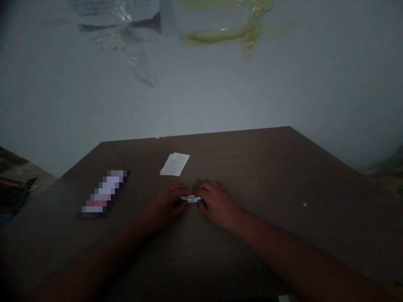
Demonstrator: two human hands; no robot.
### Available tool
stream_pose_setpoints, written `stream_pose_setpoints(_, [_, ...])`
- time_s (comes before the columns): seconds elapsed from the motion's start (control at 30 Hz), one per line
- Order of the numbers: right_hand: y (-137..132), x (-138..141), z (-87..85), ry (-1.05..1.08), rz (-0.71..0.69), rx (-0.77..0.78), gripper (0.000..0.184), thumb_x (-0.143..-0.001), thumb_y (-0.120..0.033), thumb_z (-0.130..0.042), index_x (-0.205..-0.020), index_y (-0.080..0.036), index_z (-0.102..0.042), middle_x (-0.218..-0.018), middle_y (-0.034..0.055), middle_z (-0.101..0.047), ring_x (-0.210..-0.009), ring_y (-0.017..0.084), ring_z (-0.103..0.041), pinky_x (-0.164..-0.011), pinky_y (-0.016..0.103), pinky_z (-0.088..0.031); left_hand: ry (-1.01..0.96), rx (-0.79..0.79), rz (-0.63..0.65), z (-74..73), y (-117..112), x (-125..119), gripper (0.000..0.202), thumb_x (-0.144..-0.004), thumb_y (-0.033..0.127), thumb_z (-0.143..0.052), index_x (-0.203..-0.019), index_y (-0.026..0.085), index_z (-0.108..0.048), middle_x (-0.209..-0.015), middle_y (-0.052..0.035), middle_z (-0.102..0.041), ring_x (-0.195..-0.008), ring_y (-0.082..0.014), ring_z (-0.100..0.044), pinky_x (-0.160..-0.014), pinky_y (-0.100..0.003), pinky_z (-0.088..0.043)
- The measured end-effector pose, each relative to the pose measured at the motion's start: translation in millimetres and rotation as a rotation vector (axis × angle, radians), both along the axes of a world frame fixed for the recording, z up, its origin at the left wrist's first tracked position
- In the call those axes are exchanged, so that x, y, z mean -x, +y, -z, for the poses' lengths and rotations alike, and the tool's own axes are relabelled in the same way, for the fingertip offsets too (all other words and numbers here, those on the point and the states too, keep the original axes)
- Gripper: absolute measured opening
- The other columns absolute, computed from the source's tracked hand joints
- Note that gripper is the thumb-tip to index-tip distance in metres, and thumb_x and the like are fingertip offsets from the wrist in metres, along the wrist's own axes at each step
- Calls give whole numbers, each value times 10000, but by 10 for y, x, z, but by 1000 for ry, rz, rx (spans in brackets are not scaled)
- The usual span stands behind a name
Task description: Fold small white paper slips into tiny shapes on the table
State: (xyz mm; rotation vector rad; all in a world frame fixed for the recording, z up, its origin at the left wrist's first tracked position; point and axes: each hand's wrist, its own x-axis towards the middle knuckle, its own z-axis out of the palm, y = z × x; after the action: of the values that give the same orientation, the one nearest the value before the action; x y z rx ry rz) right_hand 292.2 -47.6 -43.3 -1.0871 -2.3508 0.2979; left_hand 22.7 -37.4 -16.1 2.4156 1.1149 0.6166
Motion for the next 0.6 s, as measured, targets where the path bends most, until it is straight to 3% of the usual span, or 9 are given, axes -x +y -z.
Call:
stream_pose_setpoints(0.3, [-29, 24, -96, -41, 25, 56, 230, -1089, -111, -771, -1242, -259, -858, -1268, 99, -858, -1232, 327, -784, -1107, 506, -610, 40, 43, -31, -47, -8, -21, 336, -1023, 68, -727, -1261, 259, -868, -1317, -75, -888, -1258, -296, -854, -1211, -455, -688])
stream_pose_setpoints(0.6, [1, 11, -85, -44, 32, 48, 232, -1083, -118, -773, -1245, -251, -873, -1268, 109, -862, -1217, 324, -788, -1102, 504, -614, 43, 45, -44, -107, -59, -38, 314, -1052, 107, -717, -1295, 232, -872, -1355, -105, -891, -1283, -316, -841, -1235, -464, -672])
